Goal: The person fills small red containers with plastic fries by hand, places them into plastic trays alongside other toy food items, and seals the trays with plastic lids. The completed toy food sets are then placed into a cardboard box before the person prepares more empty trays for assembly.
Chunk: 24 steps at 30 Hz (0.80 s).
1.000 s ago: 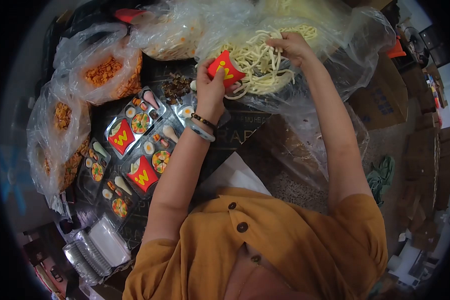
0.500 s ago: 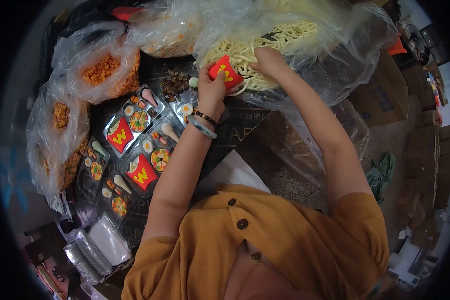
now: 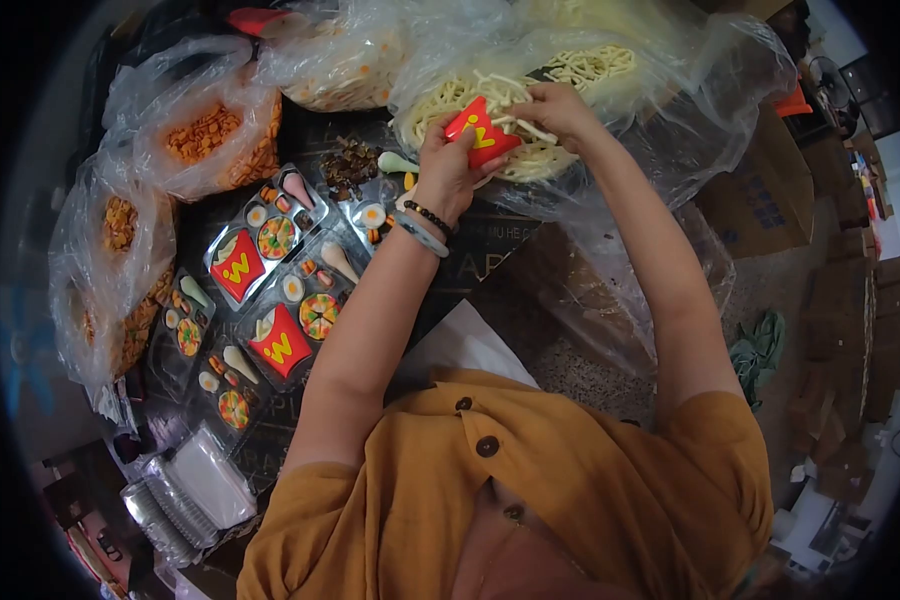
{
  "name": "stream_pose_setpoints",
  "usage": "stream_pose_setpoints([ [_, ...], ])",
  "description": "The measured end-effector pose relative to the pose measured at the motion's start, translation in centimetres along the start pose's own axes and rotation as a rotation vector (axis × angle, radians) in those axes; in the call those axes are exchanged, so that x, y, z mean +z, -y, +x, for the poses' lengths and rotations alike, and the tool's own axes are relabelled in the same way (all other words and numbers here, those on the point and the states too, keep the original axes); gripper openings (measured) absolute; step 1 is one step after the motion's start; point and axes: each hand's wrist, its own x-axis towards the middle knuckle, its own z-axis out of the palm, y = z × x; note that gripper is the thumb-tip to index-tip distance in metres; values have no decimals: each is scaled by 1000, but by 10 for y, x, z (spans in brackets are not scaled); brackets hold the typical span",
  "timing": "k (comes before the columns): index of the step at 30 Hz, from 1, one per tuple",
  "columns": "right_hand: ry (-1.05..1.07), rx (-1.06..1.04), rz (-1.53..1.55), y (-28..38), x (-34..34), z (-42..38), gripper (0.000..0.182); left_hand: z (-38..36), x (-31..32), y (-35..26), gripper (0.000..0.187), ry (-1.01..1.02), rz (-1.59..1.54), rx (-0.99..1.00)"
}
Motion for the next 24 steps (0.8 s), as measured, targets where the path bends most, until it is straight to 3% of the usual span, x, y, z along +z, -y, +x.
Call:
stream_pose_setpoints([
  [1,45,-19,-280,-1,2,-1,17,2,2,1,32,11,16,12],
  [6,310,12,-363,4,-2,-2,18,9,-8,-2,30,64,149,28],
  [8,105,67,105,8,0,-9,18,10,-11,-5,29,60,146,16],
  [9,109,66,103,5,1,-7,18,11,-12,-6,29,55,147,15],
  [11,75,-173,-173,-2,6,-4,22,12,-13,-6,29,50,147,9],
  [12,74,-170,-173,-6,7,-4,22,12,-13,-5,29,66,127,12],
  [14,-9,-331,-634,-5,12,-9,29,12,-12,-3,29,82,108,12],
  [17,156,-150,-761,-1,15,-4,26,13,-14,0,28,75,113,26],
  [18,156,-149,-761,-1,12,-3,26,14,-15,2,29,79,117,15],
  [20,278,16,-87,0,5,-3,18,14,-14,-1,29,85,123,7],
  [24,69,-132,-18,-8,18,-9,19,11,-9,-8,28,66,89,14],
])
